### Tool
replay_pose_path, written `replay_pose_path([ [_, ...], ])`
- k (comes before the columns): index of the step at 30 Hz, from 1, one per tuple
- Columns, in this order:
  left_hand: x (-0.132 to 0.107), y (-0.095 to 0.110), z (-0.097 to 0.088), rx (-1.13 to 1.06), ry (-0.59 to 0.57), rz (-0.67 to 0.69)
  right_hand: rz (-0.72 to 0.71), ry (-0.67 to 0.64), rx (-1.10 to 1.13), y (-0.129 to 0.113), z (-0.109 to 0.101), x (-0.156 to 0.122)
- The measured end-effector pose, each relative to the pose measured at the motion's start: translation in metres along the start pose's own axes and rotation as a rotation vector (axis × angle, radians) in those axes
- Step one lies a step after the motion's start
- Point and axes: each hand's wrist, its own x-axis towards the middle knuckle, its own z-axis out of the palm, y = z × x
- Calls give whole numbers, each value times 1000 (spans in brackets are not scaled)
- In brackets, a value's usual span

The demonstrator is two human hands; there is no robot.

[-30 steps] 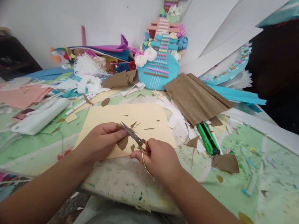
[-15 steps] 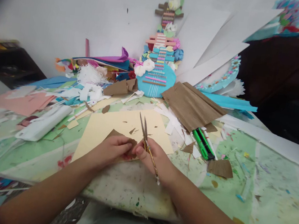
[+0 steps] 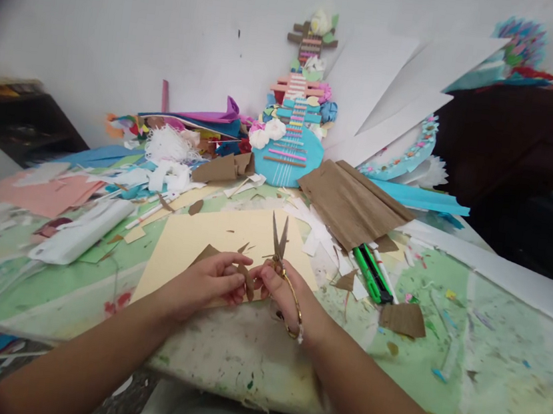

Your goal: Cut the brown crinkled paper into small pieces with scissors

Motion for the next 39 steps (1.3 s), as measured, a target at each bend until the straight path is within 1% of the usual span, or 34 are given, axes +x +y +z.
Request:
replay_pose_path([
  [2, 1, -1, -1, 53, -15, 43, -27, 4, 31, -2, 0, 1],
  [4, 2, -2, -2, 69, 5, 133, -26, 8, -12, -8, -1, 0],
  [5, 2, -2, -2, 51, 41, 181, -10, 19, -89, -11, -1, -1],
  [7, 3, -2, -3, -24, 146, 245, 23, 87, -349, -18, 0, -3],
  [9, 3, -1, -3, -94, 228, 255, 40, 179, -642, -23, 2, -6],
  [11, 2, 0, -3, -133, 251, 250, 47, 215, -831, -25, 5, -6],
  [13, 1, 2, -2, -145, 245, 271, 72, 189, -902, -24, 8, -5],
  [17, -2, 4, -2, -113, 200, 326, 97, 133, -928, -23, 11, -3],
  [22, -3, 4, -3, -69, 197, 311, 92, 83, -895, -23, 9, -2],
  [28, -2, 2, -1, -113, 169, 334, 86, 79, -943, -20, 8, -3],
  [32, 0, 0, 1, -98, 176, 326, 77, 65, -957, -20, 8, -3],
  [36, 2, -2, 1, -87, 173, 315, 105, 64, -938, -20, 8, -2],
  [39, 2, -3, 2, -92, 197, 311, 112, 65, -937, -19, 9, -1],
])
